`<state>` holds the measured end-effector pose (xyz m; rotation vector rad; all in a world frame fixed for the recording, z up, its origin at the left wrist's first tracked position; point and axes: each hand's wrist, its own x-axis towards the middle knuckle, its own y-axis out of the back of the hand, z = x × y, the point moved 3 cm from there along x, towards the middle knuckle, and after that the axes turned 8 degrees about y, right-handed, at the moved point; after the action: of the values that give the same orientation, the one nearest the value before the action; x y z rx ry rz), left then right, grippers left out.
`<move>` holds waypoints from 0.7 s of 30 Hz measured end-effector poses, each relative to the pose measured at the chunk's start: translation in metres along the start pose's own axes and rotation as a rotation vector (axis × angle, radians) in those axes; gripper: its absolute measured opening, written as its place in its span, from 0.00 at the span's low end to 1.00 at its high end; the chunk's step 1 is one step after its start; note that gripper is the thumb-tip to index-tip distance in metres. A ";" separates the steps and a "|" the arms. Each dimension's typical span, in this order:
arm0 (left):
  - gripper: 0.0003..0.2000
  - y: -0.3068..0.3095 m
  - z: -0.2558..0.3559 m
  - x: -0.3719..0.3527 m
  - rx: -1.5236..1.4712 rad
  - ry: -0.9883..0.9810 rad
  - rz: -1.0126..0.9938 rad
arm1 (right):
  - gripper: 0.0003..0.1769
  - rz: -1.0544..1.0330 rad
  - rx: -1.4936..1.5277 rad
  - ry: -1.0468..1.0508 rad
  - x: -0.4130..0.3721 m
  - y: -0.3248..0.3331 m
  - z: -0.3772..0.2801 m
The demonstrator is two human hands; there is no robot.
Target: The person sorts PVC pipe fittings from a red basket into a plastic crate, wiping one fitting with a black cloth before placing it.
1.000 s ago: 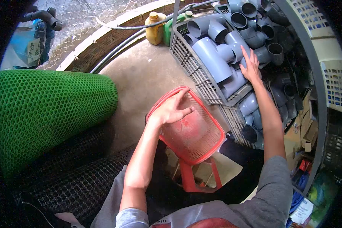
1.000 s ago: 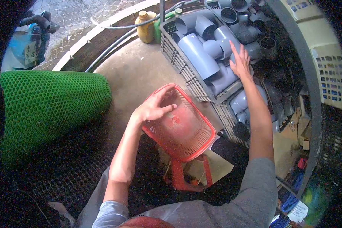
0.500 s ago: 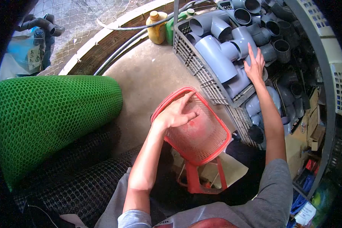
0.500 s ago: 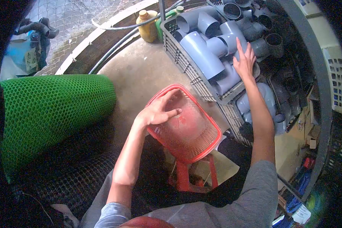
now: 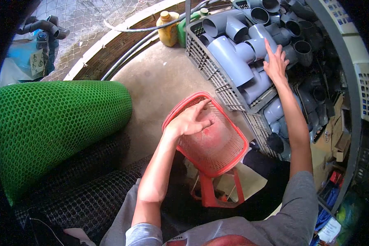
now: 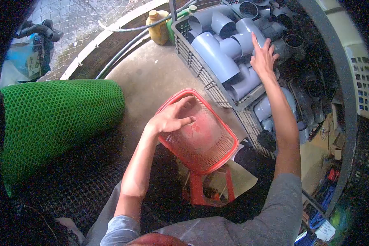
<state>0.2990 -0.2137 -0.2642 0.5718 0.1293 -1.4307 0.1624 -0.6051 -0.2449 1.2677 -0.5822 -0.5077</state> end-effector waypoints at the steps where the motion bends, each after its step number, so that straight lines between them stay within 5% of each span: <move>1: 0.42 0.001 0.000 -0.001 0.025 -0.001 0.010 | 0.62 -0.018 -0.024 -0.012 0.002 0.001 -0.002; 14: 0.43 -0.001 -0.007 -0.002 -0.001 -0.086 -0.002 | 0.60 -0.148 0.068 -0.033 0.009 0.012 -0.019; 18: 0.40 0.003 -0.007 -0.005 -0.031 0.028 -0.067 | 0.47 -0.255 0.333 0.022 0.052 -0.015 0.004; 21: 0.40 0.003 -0.004 -0.006 -0.030 0.025 -0.067 | 0.46 0.080 0.654 0.230 0.110 -0.023 -0.008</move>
<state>0.3022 -0.2065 -0.2637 0.5660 0.1911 -1.4845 0.2503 -0.6755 -0.2555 1.8829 -0.6234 -0.0910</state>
